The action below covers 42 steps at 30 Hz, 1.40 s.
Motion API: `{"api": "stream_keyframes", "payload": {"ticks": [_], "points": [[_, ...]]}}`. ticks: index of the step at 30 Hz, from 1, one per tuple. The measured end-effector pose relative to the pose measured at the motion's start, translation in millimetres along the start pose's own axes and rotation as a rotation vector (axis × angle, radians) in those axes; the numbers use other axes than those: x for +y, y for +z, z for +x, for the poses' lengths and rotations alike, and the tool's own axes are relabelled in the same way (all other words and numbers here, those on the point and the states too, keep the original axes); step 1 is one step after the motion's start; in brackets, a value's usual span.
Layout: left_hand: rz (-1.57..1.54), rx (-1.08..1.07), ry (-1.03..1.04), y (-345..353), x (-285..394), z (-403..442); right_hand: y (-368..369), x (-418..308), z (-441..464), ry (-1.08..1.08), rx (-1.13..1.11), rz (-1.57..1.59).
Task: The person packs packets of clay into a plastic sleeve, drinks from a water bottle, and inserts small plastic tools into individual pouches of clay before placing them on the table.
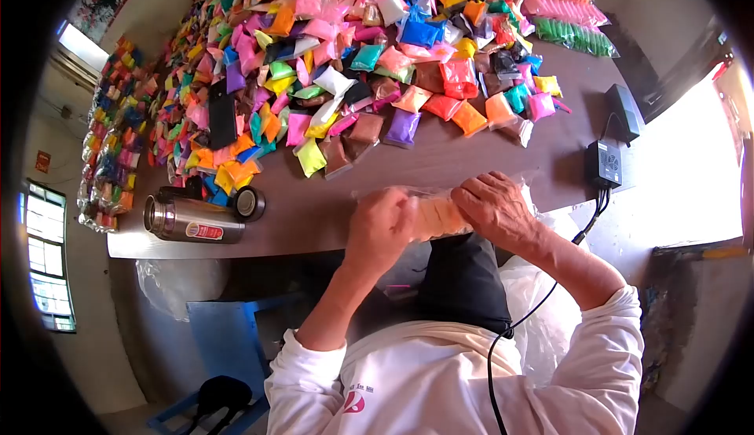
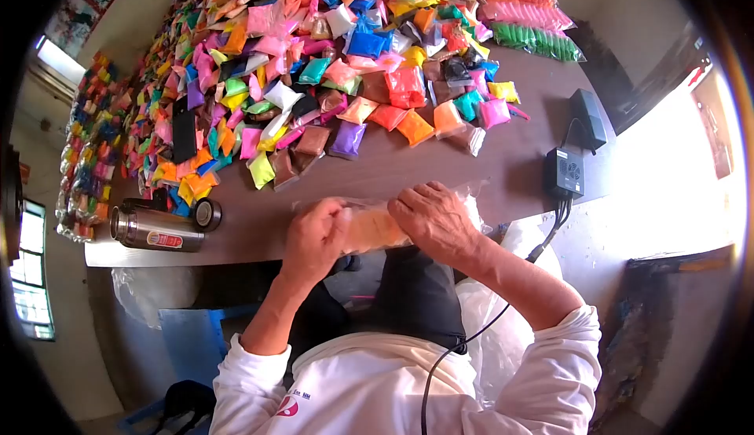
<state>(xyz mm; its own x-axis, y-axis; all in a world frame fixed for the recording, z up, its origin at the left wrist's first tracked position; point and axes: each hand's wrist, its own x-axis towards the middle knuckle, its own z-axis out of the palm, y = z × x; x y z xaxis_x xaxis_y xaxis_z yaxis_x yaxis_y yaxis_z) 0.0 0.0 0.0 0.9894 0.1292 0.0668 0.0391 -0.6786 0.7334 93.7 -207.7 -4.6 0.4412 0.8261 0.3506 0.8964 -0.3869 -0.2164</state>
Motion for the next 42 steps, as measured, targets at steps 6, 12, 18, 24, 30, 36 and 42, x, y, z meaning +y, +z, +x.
{"api": "stream_keyframes", "payload": {"ticks": [6, 12, 18, 24, 30, 36, 42], "points": [[-0.103, 0.369, -0.084, -22, -45, -28, 2, 2, -6, -0.057, 0.033, -0.028], [-0.482, 0.308, -0.36, -31, -67, -29, 3, 3, -7, -0.083, 0.054, -0.022], [-0.395, 0.216, -0.376, -21, -63, -6, 3, 3, -6, -0.085, 0.043, -0.038], [-0.376, 0.174, -0.464, -23, -61, 10, 4, 4, -6, -0.098, 0.051, -0.031], [-0.323, 0.102, -0.345, -23, -57, 6, 5, 5, -8, -0.084, 0.052, -0.035], [-0.104, 0.066, -0.252, -29, -56, -12, 6, 3, -8, -0.062, 0.055, -0.03], [-0.041, 0.107, -0.193, -19, -61, -19, 6, 1, -9, -0.041, 0.064, -0.062]]}}
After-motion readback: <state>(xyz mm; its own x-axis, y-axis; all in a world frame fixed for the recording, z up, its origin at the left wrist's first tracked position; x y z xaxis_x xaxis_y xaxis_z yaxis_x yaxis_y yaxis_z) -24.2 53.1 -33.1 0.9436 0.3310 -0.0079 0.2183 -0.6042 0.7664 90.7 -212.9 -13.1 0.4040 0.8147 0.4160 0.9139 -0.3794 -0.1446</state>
